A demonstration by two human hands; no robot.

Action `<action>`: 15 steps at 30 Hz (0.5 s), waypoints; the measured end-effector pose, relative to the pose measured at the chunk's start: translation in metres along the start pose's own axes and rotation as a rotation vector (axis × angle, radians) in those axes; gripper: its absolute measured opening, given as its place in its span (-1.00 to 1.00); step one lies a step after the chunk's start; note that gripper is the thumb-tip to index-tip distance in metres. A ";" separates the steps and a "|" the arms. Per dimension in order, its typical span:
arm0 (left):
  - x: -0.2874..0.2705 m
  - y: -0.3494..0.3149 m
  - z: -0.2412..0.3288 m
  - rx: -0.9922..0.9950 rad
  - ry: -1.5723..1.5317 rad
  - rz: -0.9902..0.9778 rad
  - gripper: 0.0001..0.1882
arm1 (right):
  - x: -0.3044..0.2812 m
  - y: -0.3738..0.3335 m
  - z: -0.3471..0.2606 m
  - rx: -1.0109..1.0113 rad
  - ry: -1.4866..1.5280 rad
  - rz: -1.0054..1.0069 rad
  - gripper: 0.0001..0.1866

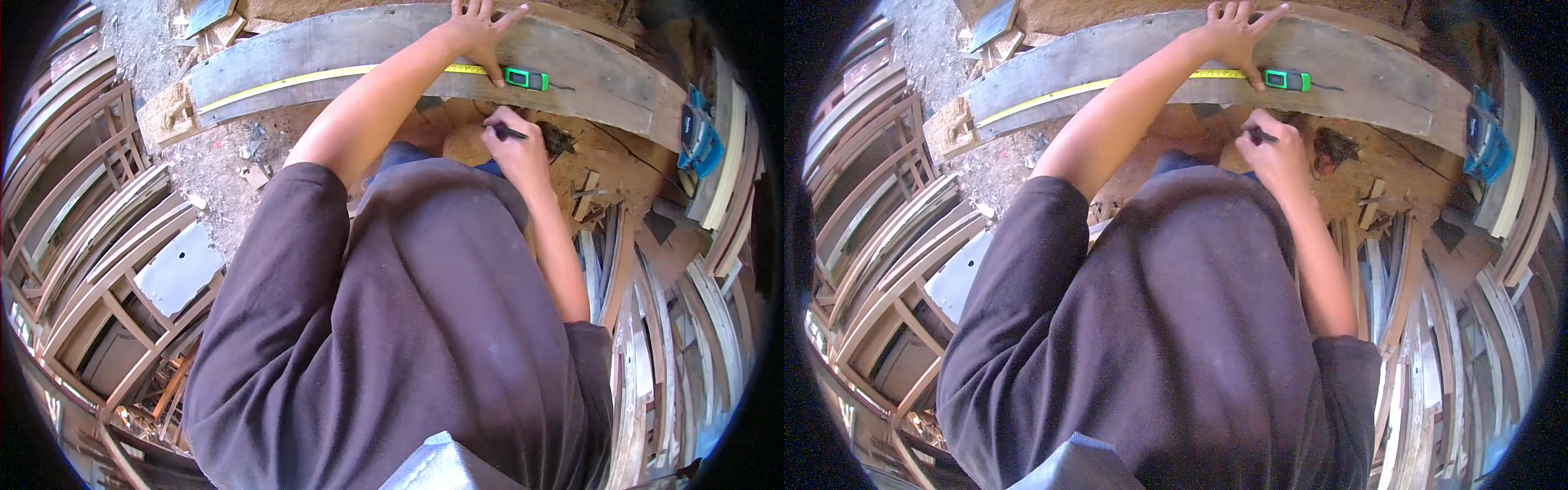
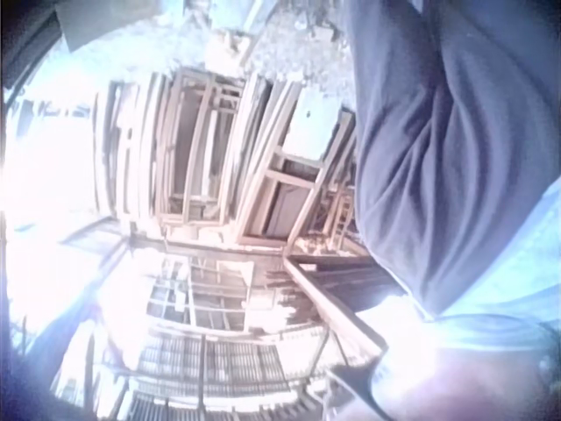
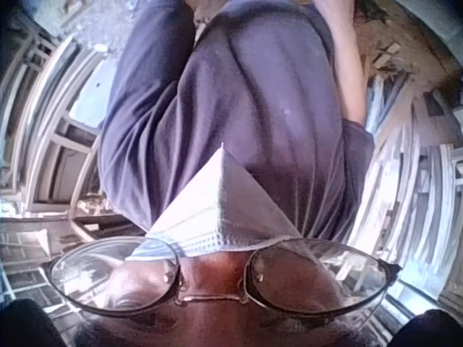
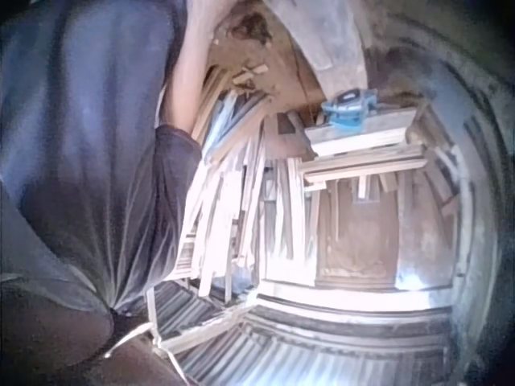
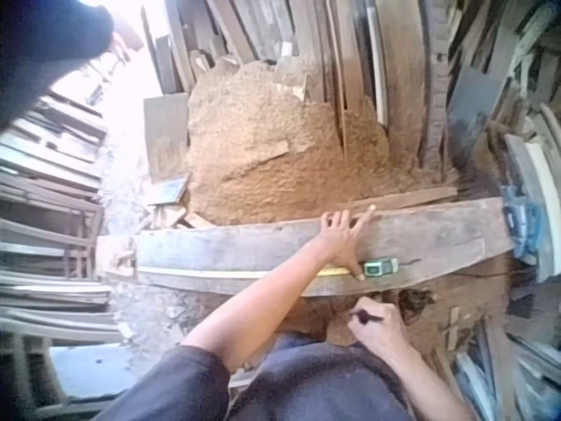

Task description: The person measures a curved wooden plank with a tape measure, cuts a segment using a circular saw, and then smooths several wooden boards using a power planer while moving them around the workshop.

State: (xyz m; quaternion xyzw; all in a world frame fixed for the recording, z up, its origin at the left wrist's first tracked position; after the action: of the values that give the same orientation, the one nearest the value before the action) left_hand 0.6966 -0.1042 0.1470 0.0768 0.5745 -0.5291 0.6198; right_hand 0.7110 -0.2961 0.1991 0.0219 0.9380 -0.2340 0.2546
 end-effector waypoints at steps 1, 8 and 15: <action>0.000 0.000 -0.001 -0.002 -0.003 0.007 0.79 | -0.019 -0.002 -0.013 -0.060 0.035 0.099 -0.80; 0.007 -0.013 -0.016 0.003 -0.096 0.177 0.71 | -0.160 -0.057 -0.168 -0.762 0.040 0.532 -0.87; 0.030 0.009 -0.017 0.059 -0.082 0.324 0.67 | -0.242 -0.148 -0.238 -1.226 -0.151 0.268 -0.55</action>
State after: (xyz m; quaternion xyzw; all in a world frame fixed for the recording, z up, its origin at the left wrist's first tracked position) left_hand 0.6859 -0.1052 0.1133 0.1649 0.5130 -0.4418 0.7173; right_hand 0.7866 -0.3017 0.5615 -0.0272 0.8702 0.3790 0.3137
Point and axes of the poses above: each hand's wrist, its own y-axis towards the middle knuckle, its own x-axis out of the palm, z = x × y, the point moved 6 cm from there along y, towards the middle knuckle, and after that the axes turned 9 degrees about -x, right-handed, at the moved point
